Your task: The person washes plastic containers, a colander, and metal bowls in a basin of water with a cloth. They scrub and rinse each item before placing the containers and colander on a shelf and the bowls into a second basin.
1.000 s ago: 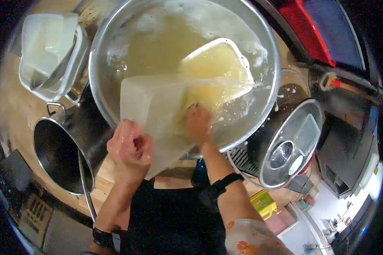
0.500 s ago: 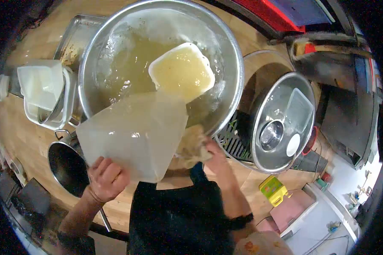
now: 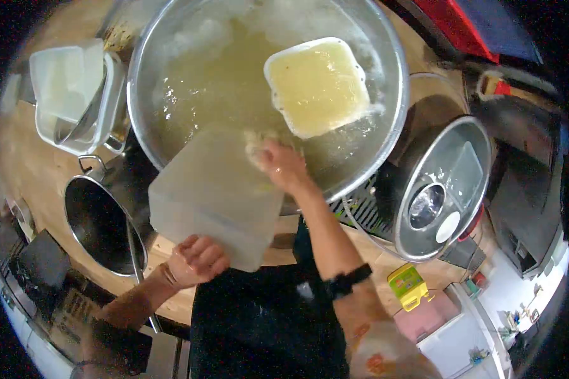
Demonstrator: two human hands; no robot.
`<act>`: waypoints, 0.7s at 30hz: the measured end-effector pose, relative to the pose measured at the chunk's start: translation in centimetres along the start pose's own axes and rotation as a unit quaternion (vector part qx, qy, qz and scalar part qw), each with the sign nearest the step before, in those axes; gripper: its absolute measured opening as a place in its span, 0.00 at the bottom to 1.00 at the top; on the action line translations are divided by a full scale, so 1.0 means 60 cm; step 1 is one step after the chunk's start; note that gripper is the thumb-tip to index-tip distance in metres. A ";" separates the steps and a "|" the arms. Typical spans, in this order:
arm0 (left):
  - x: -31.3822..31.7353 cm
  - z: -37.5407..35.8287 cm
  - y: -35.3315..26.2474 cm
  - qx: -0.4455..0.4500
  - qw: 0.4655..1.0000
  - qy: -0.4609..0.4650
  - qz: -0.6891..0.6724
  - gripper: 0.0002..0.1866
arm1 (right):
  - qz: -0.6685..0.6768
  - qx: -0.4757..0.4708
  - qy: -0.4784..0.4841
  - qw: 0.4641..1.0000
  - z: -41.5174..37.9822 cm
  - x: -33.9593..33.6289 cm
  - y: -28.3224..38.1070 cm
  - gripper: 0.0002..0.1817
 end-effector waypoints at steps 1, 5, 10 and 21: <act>-0.001 -0.002 -0.001 -0.008 1.000 0.001 0.001 0.10 | -0.011 0.022 0.004 1.000 0.024 0.026 -0.052 0.23; -0.007 -0.015 0.012 -0.098 0.993 0.066 0.000 0.12 | 0.076 0.083 -0.004 0.994 0.068 0.045 -0.108 0.23; -0.098 -0.057 0.096 -0.460 0.881 -0.070 -0.086 0.17 | 0.126 0.041 -0.092 0.987 0.023 0.040 -0.083 0.23; -0.012 -0.175 0.279 -0.625 0.487 -0.368 -0.487 0.24 | 0.392 0.038 -0.074 0.916 -0.054 0.030 0.185 0.13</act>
Point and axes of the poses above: each hand's wrist, its own z-axis towards the middle knuckle, its own x-axis out of the palm, y = z × x, the point moved 8 cm from there along z, towards the middle knuckle, and after that the axes turned 12 degrees about -x, right-handed, at the moved point
